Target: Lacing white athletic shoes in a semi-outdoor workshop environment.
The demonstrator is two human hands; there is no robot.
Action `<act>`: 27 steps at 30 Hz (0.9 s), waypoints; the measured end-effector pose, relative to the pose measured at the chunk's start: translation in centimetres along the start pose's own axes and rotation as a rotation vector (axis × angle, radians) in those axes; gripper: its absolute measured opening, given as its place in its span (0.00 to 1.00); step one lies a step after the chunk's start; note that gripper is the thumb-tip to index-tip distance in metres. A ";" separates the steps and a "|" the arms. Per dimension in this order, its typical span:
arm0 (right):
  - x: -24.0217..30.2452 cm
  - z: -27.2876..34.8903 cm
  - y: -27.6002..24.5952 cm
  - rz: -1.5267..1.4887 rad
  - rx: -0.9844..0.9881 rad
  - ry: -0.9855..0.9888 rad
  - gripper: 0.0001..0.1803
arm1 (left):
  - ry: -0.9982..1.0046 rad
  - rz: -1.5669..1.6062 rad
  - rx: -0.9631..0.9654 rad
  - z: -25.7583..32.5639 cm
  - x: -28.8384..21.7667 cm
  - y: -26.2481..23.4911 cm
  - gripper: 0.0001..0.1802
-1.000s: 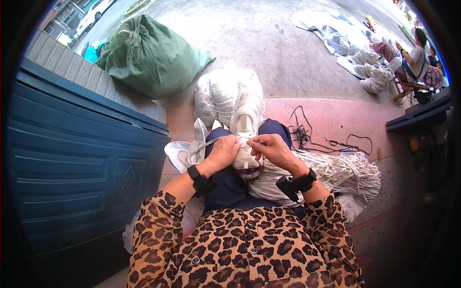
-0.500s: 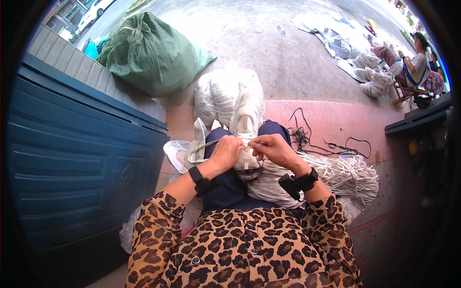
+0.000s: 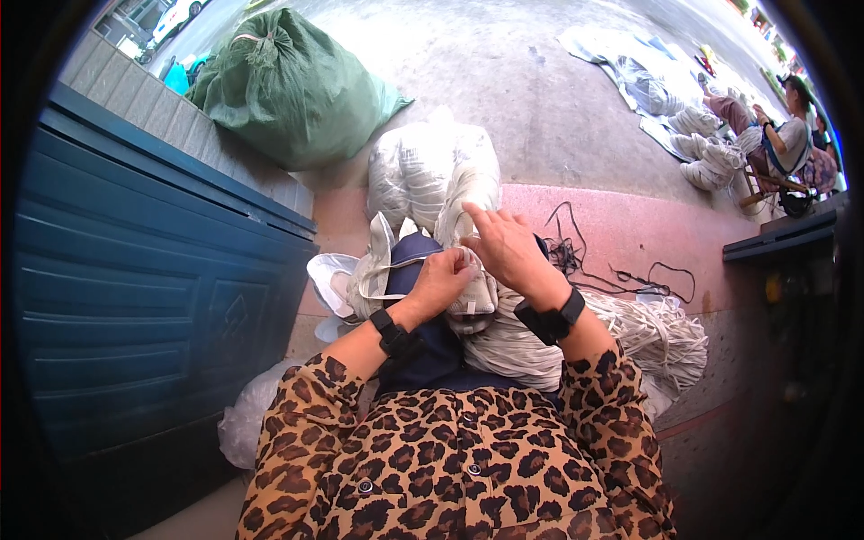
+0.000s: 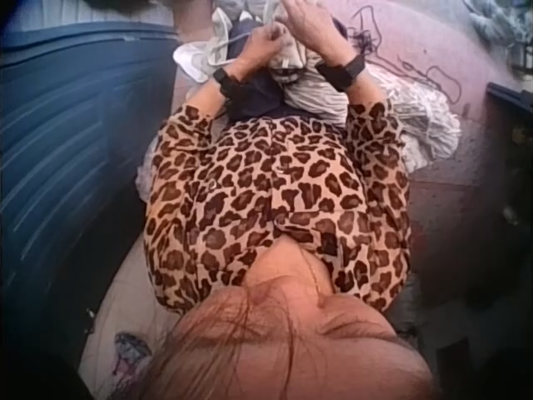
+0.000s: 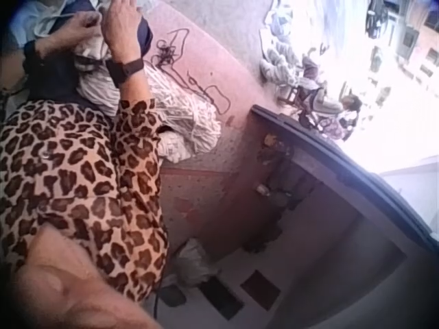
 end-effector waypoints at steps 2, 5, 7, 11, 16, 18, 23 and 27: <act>2.3 0.7 -2.0 0.031 -0.088 -0.026 0.20 | -0.007 0.009 -0.027 0.1 0.1 0.0 0.10; 2.0 3.2 -1.3 -0.063 -0.081 -0.007 0.19 | 0.003 0.080 -0.058 0.2 0.2 0.2 0.10; 0.6 5.0 1.0 -0.258 0.112 0.160 0.12 | 0.015 0.147 -0.059 0.1 0.6 0.5 0.11; -0.2 5.8 3.8 -0.335 -0.032 0.401 0.09 | 0.069 0.139 -0.068 0.3 0.8 0.7 0.10; 0.3 5.3 4.2 -0.105 -0.098 0.283 0.06 | 0.015 0.148 -0.052 0.4 1.0 0.4 0.10; 0.3 5.3 4.3 0.012 -0.124 0.202 0.05 | 0.097 0.135 -0.131 0.3 0.9 0.5 0.11; -5.7 8.1 2.6 -0.668 -0.532 0.511 0.09 | -0.068 0.172 -0.213 0.4 2.3 -3.7 0.10; -15.8 20.3 -9.6 -1.893 -1.002 0.175 0.10 | 0.000 1.084 -0.347 3.1 6.1 -16.4 0.07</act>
Point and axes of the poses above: each hand's wrist, its own z-axis away from the middle knuckle, its own y-axis out of the palm, x = y × z, the point moved 1 cm from there along -z, towards the middle knuckle, and after that the axes turned 6 degrees about x, right-handed, at the moved point
